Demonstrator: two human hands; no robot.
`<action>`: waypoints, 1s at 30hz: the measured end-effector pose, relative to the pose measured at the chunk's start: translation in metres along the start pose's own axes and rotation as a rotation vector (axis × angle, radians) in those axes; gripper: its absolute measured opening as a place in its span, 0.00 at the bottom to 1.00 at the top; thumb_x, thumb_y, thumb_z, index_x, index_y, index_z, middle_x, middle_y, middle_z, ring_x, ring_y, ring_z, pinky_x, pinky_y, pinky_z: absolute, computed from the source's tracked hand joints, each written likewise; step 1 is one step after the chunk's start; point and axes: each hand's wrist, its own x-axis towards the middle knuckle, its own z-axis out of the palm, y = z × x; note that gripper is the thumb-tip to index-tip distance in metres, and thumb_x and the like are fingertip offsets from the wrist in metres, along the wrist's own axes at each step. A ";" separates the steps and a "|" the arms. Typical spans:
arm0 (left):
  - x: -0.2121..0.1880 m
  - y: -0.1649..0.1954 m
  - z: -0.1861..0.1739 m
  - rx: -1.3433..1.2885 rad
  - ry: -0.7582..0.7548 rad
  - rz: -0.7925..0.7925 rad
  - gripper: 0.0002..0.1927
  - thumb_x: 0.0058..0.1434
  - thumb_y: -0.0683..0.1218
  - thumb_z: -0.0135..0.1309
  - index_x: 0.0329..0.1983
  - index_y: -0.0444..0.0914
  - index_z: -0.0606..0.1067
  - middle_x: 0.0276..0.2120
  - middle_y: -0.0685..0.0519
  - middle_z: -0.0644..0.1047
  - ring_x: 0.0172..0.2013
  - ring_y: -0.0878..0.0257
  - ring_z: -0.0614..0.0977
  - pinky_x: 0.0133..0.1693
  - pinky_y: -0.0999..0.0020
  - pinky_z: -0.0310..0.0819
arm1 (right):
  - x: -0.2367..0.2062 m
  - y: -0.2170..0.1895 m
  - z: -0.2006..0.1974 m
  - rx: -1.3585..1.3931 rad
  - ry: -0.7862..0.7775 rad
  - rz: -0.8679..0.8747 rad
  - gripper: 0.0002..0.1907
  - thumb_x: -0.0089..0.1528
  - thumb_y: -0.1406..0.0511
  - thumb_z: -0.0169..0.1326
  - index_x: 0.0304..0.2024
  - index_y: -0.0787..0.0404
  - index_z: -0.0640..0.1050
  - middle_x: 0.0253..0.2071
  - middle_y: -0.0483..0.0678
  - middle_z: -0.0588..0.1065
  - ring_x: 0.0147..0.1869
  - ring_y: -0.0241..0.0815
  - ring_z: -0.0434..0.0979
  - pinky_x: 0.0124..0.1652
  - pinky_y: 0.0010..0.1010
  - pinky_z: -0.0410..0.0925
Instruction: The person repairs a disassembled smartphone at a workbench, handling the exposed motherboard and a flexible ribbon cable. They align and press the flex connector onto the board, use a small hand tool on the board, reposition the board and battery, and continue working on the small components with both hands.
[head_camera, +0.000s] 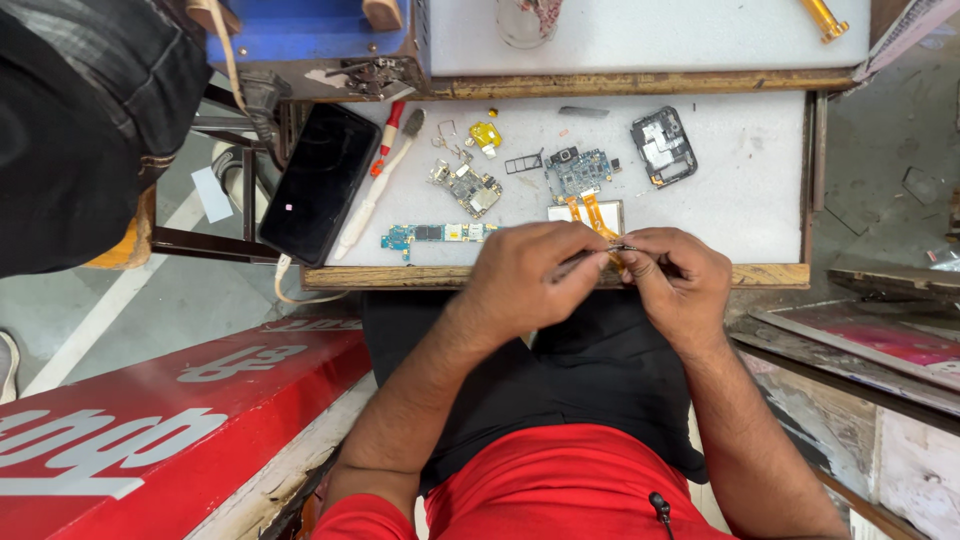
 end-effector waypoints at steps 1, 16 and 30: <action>-0.001 0.002 0.003 0.018 0.014 0.001 0.06 0.65 0.46 0.60 0.42 0.40 0.78 0.35 0.51 0.82 0.36 0.54 0.86 0.39 0.62 0.81 | 0.001 0.001 0.001 -0.003 0.012 -0.008 0.03 0.68 0.75 0.58 0.44 0.71 0.79 0.42 0.54 0.80 0.38 0.33 0.80 0.37 0.21 0.75; 0.004 0.027 -0.014 0.151 -0.086 0.002 0.11 0.61 0.48 0.63 0.44 0.41 0.78 0.42 0.53 0.80 0.40 0.55 0.85 0.40 0.62 0.80 | 0.004 -0.004 -0.004 0.024 -0.058 0.160 0.10 0.66 0.72 0.60 0.49 0.68 0.81 0.33 0.47 0.80 0.34 0.29 0.78 0.34 0.19 0.72; 0.006 0.035 -0.008 0.079 -0.037 -0.037 0.09 0.62 0.44 0.63 0.44 0.39 0.79 0.43 0.50 0.81 0.45 0.50 0.84 0.45 0.61 0.80 | 0.015 -0.023 -0.006 -0.037 -0.091 0.102 0.10 0.65 0.71 0.60 0.49 0.66 0.82 0.35 0.46 0.82 0.34 0.29 0.79 0.35 0.21 0.73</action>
